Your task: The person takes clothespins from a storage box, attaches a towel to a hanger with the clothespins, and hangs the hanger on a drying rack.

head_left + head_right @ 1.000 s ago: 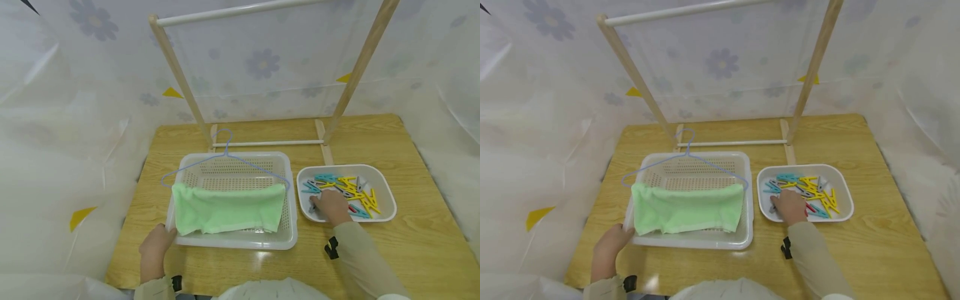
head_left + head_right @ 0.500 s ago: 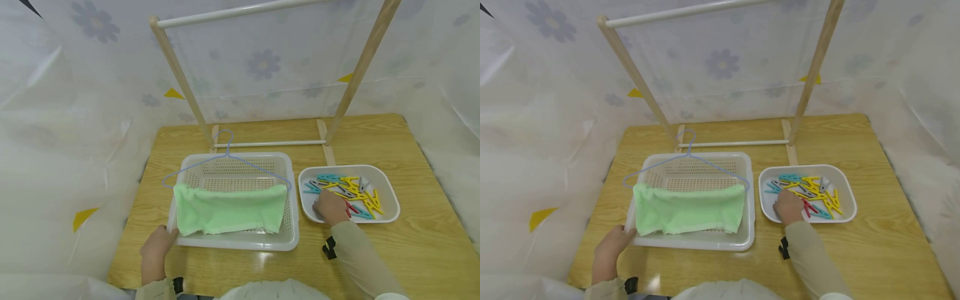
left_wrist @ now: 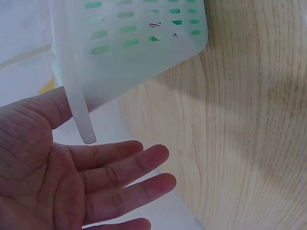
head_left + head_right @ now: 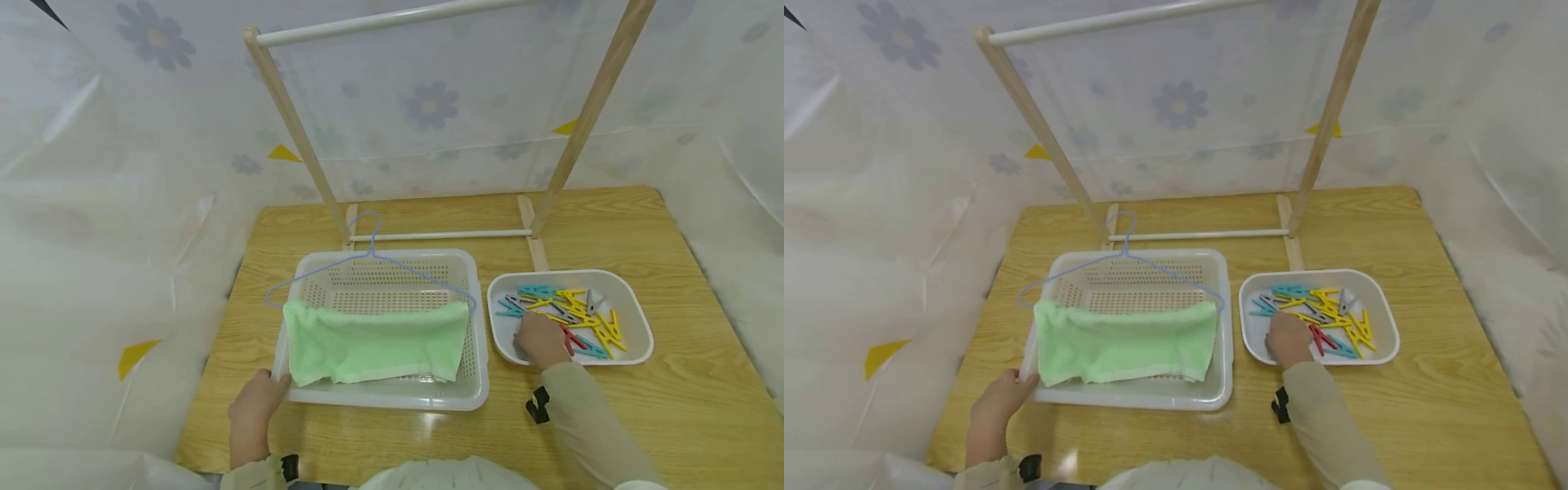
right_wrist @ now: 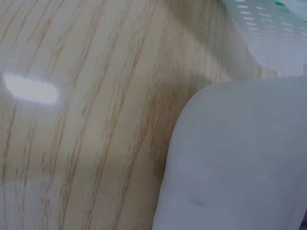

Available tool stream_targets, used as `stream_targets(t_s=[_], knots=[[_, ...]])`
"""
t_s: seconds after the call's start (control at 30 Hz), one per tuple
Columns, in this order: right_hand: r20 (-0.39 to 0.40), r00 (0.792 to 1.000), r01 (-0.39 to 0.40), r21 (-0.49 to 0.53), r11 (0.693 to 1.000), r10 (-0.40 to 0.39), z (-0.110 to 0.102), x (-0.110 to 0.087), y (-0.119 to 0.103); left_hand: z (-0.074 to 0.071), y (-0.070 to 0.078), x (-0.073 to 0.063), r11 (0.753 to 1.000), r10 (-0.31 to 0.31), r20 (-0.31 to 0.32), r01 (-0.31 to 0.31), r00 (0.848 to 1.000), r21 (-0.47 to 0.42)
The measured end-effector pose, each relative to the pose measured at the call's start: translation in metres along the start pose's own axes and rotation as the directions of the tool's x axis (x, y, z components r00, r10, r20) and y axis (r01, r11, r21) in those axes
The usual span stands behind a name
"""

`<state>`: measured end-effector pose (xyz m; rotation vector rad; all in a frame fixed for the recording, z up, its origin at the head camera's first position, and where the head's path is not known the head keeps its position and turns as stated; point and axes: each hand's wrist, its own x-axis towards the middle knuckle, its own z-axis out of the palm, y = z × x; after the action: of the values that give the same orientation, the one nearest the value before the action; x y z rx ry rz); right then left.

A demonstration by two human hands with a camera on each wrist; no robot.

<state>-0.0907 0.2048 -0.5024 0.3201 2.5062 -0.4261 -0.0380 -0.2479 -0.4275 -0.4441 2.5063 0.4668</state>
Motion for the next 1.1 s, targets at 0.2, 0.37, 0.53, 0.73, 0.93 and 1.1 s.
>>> stream_targets(t_s=[0.2, 0.37, 0.53, 0.73, 0.93, 1.1], knots=[[0.003, 1.000, 0.016, 0.007, 1.000, -0.016, 0.002, 0.000, 0.003, -0.001, -0.005, 0.001, 1.000, 0.015, 0.035, -0.014, 0.999, -0.027], [-0.002, 1.000, 0.021, 0.018, 1.000, -0.021, 0.002, 0.000, 0.004, -0.003, -0.011, 0.001, 0.997, 0.061, 0.078, -0.057, 0.995, -0.045], [0.003, 1.000, 0.012, 0.038, 0.999, -0.012, 0.001, 0.000, 0.002, -0.007, -0.017, 0.000, 0.994, 0.095, 0.098, -0.089, 0.991, -0.066], [0.002, 1.000, 0.028, 0.025, 0.999, -0.028, -0.001, 0.000, 0.002, -0.008, -0.025, 0.000, 0.990, 0.104, 0.114, -0.092, 0.988, -0.108], [-0.011, 0.999, 0.050, 0.021, 0.999, -0.050, -0.003, 0.000, 0.004, -0.010, -0.026, -0.001, 0.989, 0.099, 0.130, -0.083, 0.987, -0.123], [-0.023, 0.998, 0.061, 0.007, 0.998, -0.061, -0.004, 0.001, 0.004, -0.011, -0.024, 0.000, 0.988, 0.121, 0.109, -0.109, 0.987, -0.109]])
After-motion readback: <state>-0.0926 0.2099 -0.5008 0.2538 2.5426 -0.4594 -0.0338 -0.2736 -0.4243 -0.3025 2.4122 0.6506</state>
